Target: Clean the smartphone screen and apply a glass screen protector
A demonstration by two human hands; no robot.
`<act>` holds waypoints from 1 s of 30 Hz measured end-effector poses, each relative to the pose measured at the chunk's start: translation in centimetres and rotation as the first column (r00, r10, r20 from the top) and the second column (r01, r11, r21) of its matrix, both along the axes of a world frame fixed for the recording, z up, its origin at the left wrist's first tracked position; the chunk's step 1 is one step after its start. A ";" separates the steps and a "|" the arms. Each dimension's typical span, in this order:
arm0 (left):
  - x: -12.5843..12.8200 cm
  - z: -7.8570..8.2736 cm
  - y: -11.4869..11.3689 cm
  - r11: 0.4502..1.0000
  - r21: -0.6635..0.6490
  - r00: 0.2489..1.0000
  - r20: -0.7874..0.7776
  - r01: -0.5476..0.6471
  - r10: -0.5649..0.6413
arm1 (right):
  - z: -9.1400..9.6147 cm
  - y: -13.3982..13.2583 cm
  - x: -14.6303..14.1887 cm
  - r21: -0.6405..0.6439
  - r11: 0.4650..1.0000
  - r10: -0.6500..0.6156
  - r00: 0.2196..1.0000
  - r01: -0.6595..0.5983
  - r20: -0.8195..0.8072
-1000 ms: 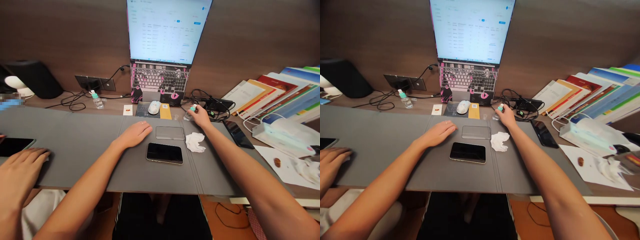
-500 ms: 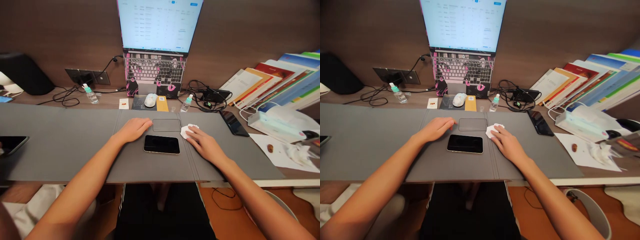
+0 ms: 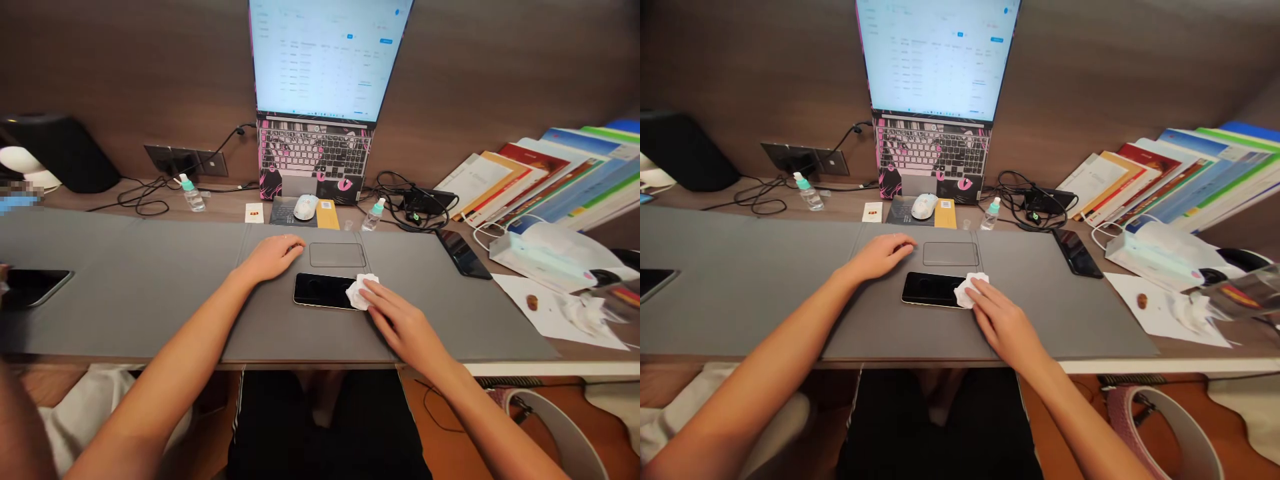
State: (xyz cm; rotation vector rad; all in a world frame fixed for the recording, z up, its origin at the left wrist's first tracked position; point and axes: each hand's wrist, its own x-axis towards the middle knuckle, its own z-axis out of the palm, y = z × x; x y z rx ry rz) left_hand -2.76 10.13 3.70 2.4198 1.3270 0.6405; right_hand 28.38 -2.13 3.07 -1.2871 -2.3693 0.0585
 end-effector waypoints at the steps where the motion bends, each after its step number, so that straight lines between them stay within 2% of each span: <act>1: 0.0 -0.1 0.0 1.000 0.001 1.000 -0.004 0.011 -0.011 | -0.1 -0.3 -0.5 -0.003 1.000 0.001 1.000 -0.001 0.016; 6: 0.1 -0.2 0.1 0.999 0.013 0.999 -0.005 0.050 -0.050 | -0.5 -1.5 -2.2 -0.072 0.995 -0.069 0.994 0.076 0.089; 9: 0.0 -0.2 0.1 0.999 0.017 0.999 0.002 0.047 -0.047 | -1.0 -1.7 -2.5 -0.119 0.990 -0.063 0.994 0.074 0.095; 14: 0.0 -0.2 0.1 0.999 0.006 0.999 -0.010 0.051 -0.051 | -0.9 -1.1 -3.1 -0.137 0.985 -0.098 0.994 0.105 0.056; 18: 0.0 -0.3 0.2 0.998 0.004 0.997 -0.012 0.070 -0.070 | -1.1 -0.6 -3.5 -0.150 0.987 -0.052 0.996 0.062 0.071; 25: 0.1 -0.3 0.2 0.995 -0.006 0.994 -0.026 0.102 -0.102 | -0.8 -1.5 -1.4 -0.144 0.989 0.027 1.000 -0.026 0.010; 30: 0.1 -0.3 0.1 0.992 -0.020 0.992 -0.022 0.126 -0.127 | 0.1 0.6 -2.1 -0.096 0.995 -0.054 0.990 0.042 -0.131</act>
